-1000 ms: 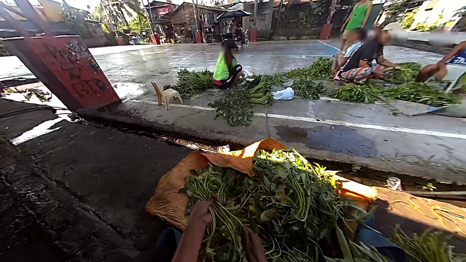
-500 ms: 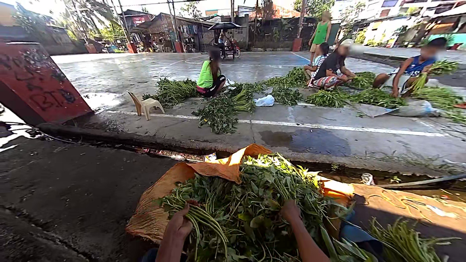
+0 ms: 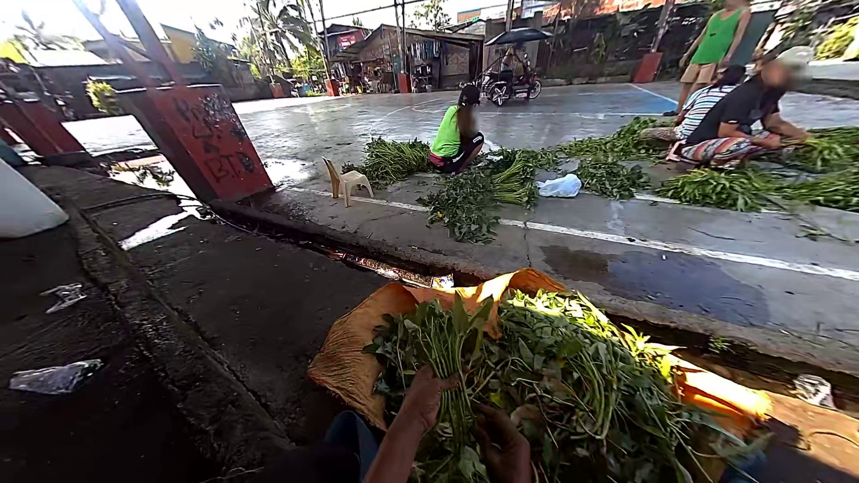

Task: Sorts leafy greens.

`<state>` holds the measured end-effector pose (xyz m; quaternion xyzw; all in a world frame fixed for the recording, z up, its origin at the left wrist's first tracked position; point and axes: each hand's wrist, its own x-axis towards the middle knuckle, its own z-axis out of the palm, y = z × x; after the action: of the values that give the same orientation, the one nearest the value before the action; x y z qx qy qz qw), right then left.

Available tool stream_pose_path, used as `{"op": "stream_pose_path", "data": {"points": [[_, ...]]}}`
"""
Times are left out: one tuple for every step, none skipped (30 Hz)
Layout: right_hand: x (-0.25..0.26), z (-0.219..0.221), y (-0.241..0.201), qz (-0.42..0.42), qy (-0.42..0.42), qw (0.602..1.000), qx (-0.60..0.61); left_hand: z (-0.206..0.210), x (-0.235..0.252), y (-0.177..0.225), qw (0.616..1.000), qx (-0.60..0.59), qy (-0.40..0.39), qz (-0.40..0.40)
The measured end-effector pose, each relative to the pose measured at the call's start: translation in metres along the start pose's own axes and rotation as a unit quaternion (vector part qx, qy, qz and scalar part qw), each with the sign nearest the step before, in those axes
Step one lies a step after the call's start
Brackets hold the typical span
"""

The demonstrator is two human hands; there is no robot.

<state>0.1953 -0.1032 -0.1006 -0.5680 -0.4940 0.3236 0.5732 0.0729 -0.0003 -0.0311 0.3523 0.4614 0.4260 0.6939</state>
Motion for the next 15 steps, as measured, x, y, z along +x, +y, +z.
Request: {"op": "stream_pose_path", "data": {"points": [[-0.001, -0.001, 0.001, -0.002, -0.008, 1.0, -0.009, 0.0, 0.0, 0.0, 1.0, 0.016, -0.004, 0.002], [0.0, -0.004, 0.001, 0.005, -0.021, 1.0, -0.013, 0.0, -0.001, 0.001, 1.0, 0.027, -0.01, 0.004], [0.001, -0.007, 0.001, 0.021, -0.039, 0.999, -0.012, 0.001, -0.001, 0.001, 0.999, 0.038, -0.019, 0.005], [0.003, -0.009, 0.001, 0.046, -0.061, 0.997, -0.003, 0.002, -0.002, 0.001, 0.998, 0.053, -0.024, 0.002], [0.007, -0.01, 0.001, 0.073, -0.08, 0.994, 0.018, 0.004, -0.004, 0.001, 0.997, 0.07, -0.027, -0.002], [0.013, -0.009, 0.0, 0.099, -0.091, 0.99, 0.046, 0.007, -0.005, 0.0, 0.996, 0.089, -0.025, -0.006], [0.02, -0.007, -0.005, 0.124, -0.09, 0.985, 0.077, 0.011, -0.007, -0.002, 0.994, 0.107, -0.023, -0.007], [0.028, -0.003, -0.01, 0.143, -0.072, 0.981, 0.111, 0.015, -0.009, -0.005, 0.992, 0.125, -0.022, -0.006], [0.036, 0.003, -0.016, 0.156, -0.034, 0.976, 0.146, 0.019, -0.013, -0.009, 0.99, 0.143, -0.021, 0.0], [0.045, 0.01, -0.021, 0.165, 0.017, 0.971, 0.175, 0.023, -0.016, -0.011, 0.987, 0.157, -0.019, 0.006], [0.053, 0.016, -0.027, 0.17, 0.076, 0.961, 0.203, 0.026, -0.017, -0.014, 0.986, 0.166, -0.014, 0.008], [0.061, 0.019, -0.033, 0.178, 0.131, 0.946, 0.236, 0.028, -0.018, -0.017, 0.986, 0.169, -0.008, 0.007], [0.067, 0.022, -0.035, 0.187, 0.182, 0.926, 0.272, 0.028, -0.018, -0.02, 0.986, 0.166, -0.004, 0.001], [0.073, 0.024, -0.035, 0.199, 0.222, 0.901, 0.314, 0.028, -0.017, -0.022, 0.987, 0.161, 0.004, -0.005], [0.075, 0.024, -0.034, 0.214, 0.241, 0.873, 0.365, 0.027, -0.014, -0.023, 0.988, 0.152, 0.012, -0.013]]}}
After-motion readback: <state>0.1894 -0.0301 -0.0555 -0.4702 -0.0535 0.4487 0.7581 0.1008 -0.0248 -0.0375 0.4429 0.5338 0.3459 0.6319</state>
